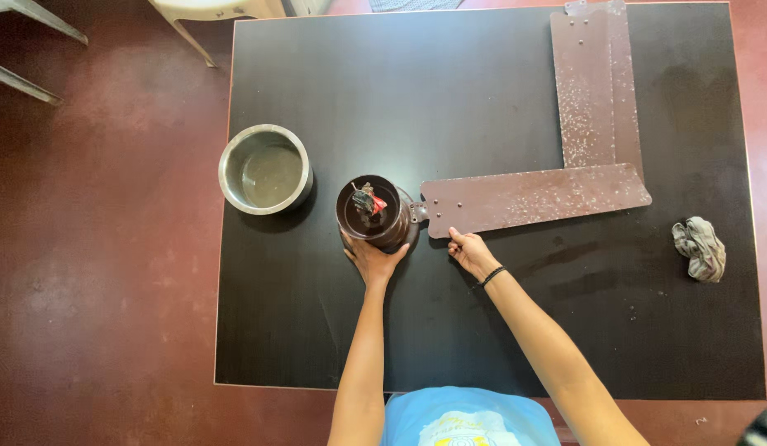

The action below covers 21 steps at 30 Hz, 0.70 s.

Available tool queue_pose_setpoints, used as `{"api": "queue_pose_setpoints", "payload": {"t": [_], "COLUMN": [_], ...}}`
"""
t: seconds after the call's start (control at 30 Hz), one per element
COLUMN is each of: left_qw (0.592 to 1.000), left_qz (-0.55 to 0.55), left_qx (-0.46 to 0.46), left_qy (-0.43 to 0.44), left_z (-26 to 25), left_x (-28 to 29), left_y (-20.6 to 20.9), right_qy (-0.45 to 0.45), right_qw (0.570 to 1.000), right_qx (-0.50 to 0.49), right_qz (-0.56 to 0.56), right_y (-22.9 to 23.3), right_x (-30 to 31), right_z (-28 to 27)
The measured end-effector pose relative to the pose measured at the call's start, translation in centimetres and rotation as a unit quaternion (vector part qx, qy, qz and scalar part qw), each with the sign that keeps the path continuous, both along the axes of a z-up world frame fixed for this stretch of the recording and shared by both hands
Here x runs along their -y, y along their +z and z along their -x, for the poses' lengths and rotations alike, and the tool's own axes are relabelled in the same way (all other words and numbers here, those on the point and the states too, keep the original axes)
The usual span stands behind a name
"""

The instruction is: The person attaches ceiling fan blades to the fan motor housing using a screwdriver. They align each blade, insert screws, and tighten them sequentially.

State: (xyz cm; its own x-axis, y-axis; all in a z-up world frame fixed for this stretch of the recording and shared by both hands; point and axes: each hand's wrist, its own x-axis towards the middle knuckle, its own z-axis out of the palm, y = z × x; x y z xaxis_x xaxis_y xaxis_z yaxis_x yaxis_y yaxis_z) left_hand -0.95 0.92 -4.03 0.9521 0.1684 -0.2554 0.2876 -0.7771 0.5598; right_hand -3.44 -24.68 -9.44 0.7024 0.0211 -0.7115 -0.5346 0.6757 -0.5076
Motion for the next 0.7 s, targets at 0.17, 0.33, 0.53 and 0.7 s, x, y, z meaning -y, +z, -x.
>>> {"api": "queue_pose_setpoints", "payload": {"t": [0.17,0.33,0.53,0.7], "left_qw": [1.000,0.999,0.995,0.989], "left_qz": [0.012,0.009,0.055,0.085], "left_qx": [-0.003,0.006,0.066,0.119], "left_qy": [0.007,-0.034,-0.052,-0.032], "left_z": [0.1,0.3,-0.5,0.3], "left_x": [0.1,-1.1,-1.8,-1.3], "left_y": [1.1,1.9,0.6,0.6], "right_qy": [-0.005,-0.016,0.040,0.008], "right_qw": [1.000,0.998,0.994,0.997], "right_qx": [-0.013,0.005,-0.008,-0.012], "right_qz": [0.002,0.063,0.105,0.074], "right_y": [0.2,0.5,0.5,-0.3], "right_x": [0.2,1.8,3.3,2.3], "right_z": [-0.2,-0.6,-1.9,-0.7]}}
